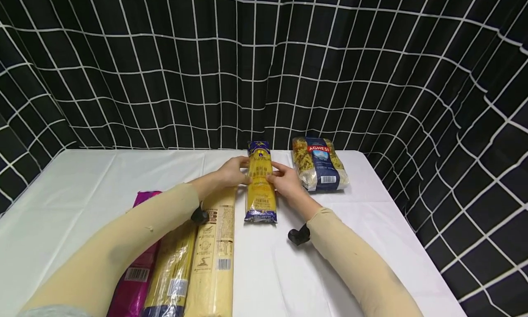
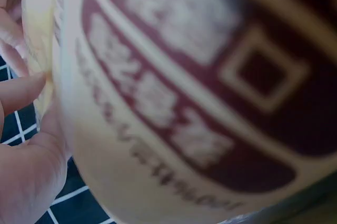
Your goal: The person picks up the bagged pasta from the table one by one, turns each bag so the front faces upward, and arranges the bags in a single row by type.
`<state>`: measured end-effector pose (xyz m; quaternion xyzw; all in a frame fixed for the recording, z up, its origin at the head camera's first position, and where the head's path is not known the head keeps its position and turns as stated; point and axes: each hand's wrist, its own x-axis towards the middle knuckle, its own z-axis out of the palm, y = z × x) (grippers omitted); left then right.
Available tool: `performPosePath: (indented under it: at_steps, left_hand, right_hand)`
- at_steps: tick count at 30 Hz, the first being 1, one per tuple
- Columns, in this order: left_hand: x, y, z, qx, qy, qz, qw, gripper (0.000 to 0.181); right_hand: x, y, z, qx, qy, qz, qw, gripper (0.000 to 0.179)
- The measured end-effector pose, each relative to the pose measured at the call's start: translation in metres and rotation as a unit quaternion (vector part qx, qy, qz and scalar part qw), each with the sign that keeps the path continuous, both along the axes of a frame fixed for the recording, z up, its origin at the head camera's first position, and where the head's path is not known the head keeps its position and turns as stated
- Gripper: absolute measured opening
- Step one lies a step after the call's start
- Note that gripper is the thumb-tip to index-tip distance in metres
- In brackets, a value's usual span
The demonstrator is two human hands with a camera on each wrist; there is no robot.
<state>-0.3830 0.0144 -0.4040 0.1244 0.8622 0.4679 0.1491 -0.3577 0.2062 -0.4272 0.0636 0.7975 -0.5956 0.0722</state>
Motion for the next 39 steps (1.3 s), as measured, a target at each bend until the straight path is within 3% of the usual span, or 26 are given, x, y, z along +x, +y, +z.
performPosePath:
  at_steps: [6, 11, 16, 20, 25, 31, 36, 39]
  left_hand:
    - [0.004, -0.004, -0.005, -0.004, 0.006, -0.005, 1.0, 0.079]
    - [0.006, -0.005, -0.006, -0.002, 0.001, -0.003, 1.0, 0.072]
    - [0.01, -0.009, -0.003, 0.006, -0.011, -0.014, 0.9998, 0.067]
    - [0.013, -0.015, 0.002, 0.04, -0.03, -0.017, 0.9986, 0.064]
    - [0.018, -0.035, 0.013, 0.085, -0.039, -0.028, 0.9952, 0.055]
    - [0.025, -0.076, 0.029, 0.101, -0.006, -0.049, 0.9937, 0.044]
    - [0.032, -0.101, 0.038, 0.047, 0.056, -0.049, 0.9961, 0.033]
    - [0.034, -0.107, 0.038, 0.002, 0.088, -0.07, 0.9937, 0.031]
  right_hand:
    - [0.002, 0.002, -0.007, 0.059, 0.013, 0.018, 0.998, 0.058]
    - [0.003, 0.003, -0.005, 0.158, 0.072, 0.038, 0.984, 0.056]
    - [0.011, 0.004, -0.004, 0.13, 0.063, 0.028, 0.989, 0.056]
    - [0.023, 0.007, 0.002, 0.119, 0.067, 0.04, 0.9899, 0.06]
    - [0.049, 0.009, 0.016, 0.138, 0.088, 0.059, 0.9846, 0.06]
    - [0.094, 0.001, 0.03, 0.123, 0.121, 0.1, 0.9799, 0.058]
    - [0.133, -0.014, 0.027, 0.091, 0.128, 0.148, 0.9765, 0.061]
    - [0.153, -0.026, 0.025, 0.068, 0.121, 0.177, 0.9743, 0.065]
